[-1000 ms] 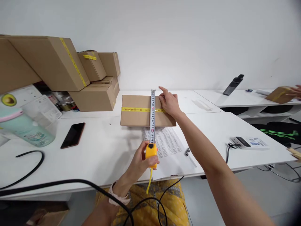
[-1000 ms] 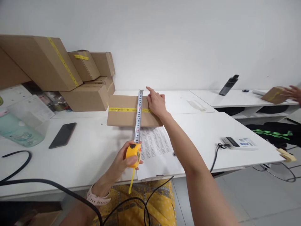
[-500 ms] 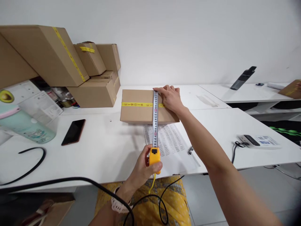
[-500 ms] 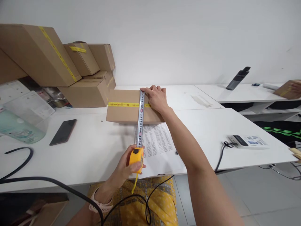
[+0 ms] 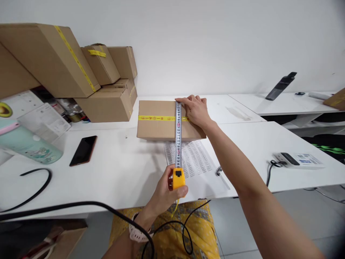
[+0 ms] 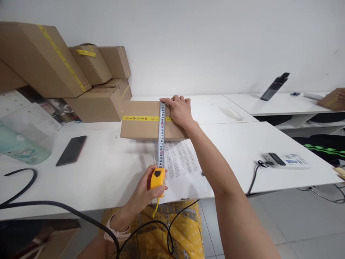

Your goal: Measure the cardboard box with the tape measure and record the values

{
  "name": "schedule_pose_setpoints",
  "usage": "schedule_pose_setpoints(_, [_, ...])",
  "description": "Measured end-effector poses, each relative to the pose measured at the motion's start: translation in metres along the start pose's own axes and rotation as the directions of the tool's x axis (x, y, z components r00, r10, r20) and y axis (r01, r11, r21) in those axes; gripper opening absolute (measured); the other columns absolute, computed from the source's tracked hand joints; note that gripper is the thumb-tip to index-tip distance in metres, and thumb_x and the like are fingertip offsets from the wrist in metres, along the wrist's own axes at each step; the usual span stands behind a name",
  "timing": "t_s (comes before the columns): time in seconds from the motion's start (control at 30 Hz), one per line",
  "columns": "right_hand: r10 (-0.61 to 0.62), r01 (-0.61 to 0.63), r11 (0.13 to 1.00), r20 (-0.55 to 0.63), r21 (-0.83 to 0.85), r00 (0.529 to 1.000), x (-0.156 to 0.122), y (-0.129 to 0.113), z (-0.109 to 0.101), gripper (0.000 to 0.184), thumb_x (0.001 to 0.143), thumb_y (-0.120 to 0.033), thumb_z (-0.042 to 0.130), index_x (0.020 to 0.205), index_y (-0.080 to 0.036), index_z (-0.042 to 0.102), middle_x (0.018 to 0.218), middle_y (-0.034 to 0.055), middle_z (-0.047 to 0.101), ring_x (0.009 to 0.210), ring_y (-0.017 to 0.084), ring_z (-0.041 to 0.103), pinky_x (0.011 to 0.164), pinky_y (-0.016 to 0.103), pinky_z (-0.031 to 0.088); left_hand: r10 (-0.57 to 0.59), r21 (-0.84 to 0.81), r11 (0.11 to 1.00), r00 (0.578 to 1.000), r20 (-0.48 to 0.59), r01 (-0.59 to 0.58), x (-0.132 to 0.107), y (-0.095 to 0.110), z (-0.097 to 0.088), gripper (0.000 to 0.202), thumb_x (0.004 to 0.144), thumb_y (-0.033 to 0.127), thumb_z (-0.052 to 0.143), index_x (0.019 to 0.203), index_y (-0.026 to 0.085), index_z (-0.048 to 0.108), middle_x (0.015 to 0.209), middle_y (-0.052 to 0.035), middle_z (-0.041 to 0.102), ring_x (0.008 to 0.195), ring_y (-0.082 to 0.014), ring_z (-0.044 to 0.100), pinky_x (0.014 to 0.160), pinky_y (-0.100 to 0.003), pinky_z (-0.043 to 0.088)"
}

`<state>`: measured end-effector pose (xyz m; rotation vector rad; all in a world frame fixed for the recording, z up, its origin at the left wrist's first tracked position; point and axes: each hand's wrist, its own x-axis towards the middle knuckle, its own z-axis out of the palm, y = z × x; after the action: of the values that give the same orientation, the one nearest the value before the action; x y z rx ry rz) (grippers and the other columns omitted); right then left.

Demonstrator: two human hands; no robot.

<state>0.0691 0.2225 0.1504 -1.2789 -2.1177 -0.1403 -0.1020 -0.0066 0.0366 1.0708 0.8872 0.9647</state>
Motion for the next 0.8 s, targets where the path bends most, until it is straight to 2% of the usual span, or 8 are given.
schedule_pose_setpoints(0.23, [-0.011,0.011,1.000,-0.016,0.000,1.000,-0.001,0.002,0.001,0.049,0.103,-0.030,0.024,0.132,-0.038,0.063,0.109,0.0091,0.064,0.101,0.030,0.052,0.091,0.049,0.033,-0.033,0.024,0.999,0.999,-0.022,0.033,-0.002,0.005,0.003,0.061,0.072,0.044,0.080,0.121,0.025,0.048,0.114,-0.0048,0.059,0.086,-0.0170,0.064,0.070,-0.028,0.054])
schedule_pose_setpoints(0.4, [0.024,-0.024,0.999,0.000,-0.039,1.000,0.011,0.007,0.007,0.051,0.102,-0.027,0.023,0.144,-0.031,0.051,0.109,0.0107,0.068,0.102,0.031,0.053,0.093,0.049,0.033,-0.002,0.010,1.000,0.999,-0.051,0.002,-0.011,0.015,-0.002,0.063,0.072,0.046,0.080,0.124,0.026,0.050,0.123,-0.0080,0.060,0.088,-0.0200,0.067,0.067,-0.029,0.056])
schedule_pose_setpoints(0.47, [0.064,-0.063,0.996,0.020,-0.060,0.998,0.019,0.008,0.009,0.049,0.103,-0.028,0.023,0.137,-0.025,0.057,0.113,0.0125,0.069,0.105,0.032,0.054,0.095,0.050,0.033,0.041,0.028,0.999,0.996,-0.076,-0.039,-0.016,0.019,-0.007,0.066,0.071,0.048,0.081,0.125,0.027,0.051,0.128,-0.0091,0.059,0.090,-0.0216,0.068,0.070,-0.031,0.057])
schedule_pose_setpoints(0.57, [0.113,-0.111,0.990,0.016,-0.092,0.994,0.023,0.001,0.008,0.045,0.103,-0.036,0.026,0.115,-0.021,0.067,0.113,0.0145,0.069,0.108,0.033,0.054,0.098,0.051,0.032,0.105,0.080,0.992,0.988,-0.114,-0.097,-0.025,0.022,-0.018,0.070,0.071,0.047,0.082,0.129,0.027,0.049,0.133,-0.0106,0.058,0.096,-0.0237,0.069,0.078,-0.034,0.058])
schedule_pose_setpoints(0.67, [0.082,-0.088,0.993,-0.078,-0.082,0.994,-0.002,-0.017,0.002,0.043,0.103,-0.044,0.031,0.111,-0.023,0.068,0.112,0.0135,0.069,0.109,0.033,0.053,0.101,0.052,0.031,0.130,0.105,0.988,0.981,-0.141,-0.116,-0.038,0.017,-0.026,0.074,0.071,0.047,0.083,0.132,0.027,0.046,0.136,-0.0130,0.057,0.097,-0.0261,0.069,0.080,-0.036,0.058])
schedule_pose_setpoints(0.8, [0.065,-0.074,0.996,-0.169,-0.050,0.983,-0.084,-0.047,0.000,0.042,0.102,-0.049,0.035,0.119,-0.026,0.065,0.122,0.0123,0.066,0.116,0.033,0.053,0.104,0.053,0.030,0.095,0.109,0.991,0.983,-0.154,-0.079,-0.060,0.003,-0.027,0.078,0.069,0.046,0.082,0.135,0.028,0.044,0.139,-0.0133,0.056,0.102,-0.0280,0.068,0.081,-0.036,0.057])
